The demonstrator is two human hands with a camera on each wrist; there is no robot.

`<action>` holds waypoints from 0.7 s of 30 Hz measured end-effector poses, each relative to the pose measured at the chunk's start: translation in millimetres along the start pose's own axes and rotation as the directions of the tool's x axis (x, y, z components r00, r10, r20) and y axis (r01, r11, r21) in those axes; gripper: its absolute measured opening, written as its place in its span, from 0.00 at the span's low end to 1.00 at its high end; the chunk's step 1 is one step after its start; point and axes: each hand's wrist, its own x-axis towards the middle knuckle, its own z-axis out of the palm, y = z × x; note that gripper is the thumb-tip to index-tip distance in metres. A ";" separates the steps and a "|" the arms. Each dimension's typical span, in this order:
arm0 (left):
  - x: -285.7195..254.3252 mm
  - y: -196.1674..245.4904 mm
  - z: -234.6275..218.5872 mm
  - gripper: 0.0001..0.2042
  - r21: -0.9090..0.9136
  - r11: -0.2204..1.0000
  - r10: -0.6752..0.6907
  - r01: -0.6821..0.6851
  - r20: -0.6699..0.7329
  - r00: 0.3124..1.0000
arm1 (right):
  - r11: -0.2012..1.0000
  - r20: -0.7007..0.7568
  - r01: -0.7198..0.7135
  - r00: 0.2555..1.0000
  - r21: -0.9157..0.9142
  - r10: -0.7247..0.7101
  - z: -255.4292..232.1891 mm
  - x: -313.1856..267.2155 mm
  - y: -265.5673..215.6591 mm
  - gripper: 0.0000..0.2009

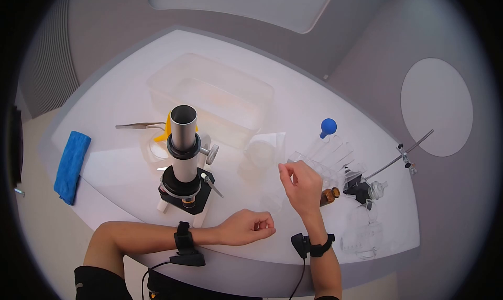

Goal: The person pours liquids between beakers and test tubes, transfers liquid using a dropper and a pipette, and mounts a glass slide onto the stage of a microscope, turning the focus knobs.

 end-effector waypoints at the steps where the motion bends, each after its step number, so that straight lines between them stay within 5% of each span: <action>1: -0.2 -1.2 -0.2 0.11 0.001 1.000 -0.002 0.002 0.000 1.000 | 1.000 -0.072 -0.001 0.997 -0.017 0.000 0.2 0.0 -1.8 0.06; 8: -0.4 1.8 -1.6 0.11 -0.005 1.000 0.001 -0.001 0.006 1.000 | 1.000 0.018 -0.011 1.000 0.024 0.011 0.1 -0.5 -1.2 0.05; 11: -1.0 2.4 -2.0 0.11 -0.010 1.000 0.002 -0.002 0.003 1.000 | 0.997 -0.080 -0.065 0.994 0.049 0.069 -6.2 1.1 -4.7 0.05; 13: -0.7 3.5 -1.7 0.11 0.008 1.000 -0.004 0.004 0.014 1.000 | 0.992 0.201 -0.113 0.974 0.047 0.101 -5.7 -1.5 -0.2 0.07; 17: -0.1 -1.7 -0.5 0.12 -0.010 1.000 0.001 -0.001 0.014 1.000 | 0.906 0.180 -0.310 0.947 0.289 0.266 -24.4 0.6 -2.5 0.08; 21: -0.4 3.3 -1.9 0.12 0.016 0.999 -0.035 0.035 0.028 0.999 | 0.708 0.430 -0.541 0.829 0.454 0.357 -65.9 -3.5 14.0 0.07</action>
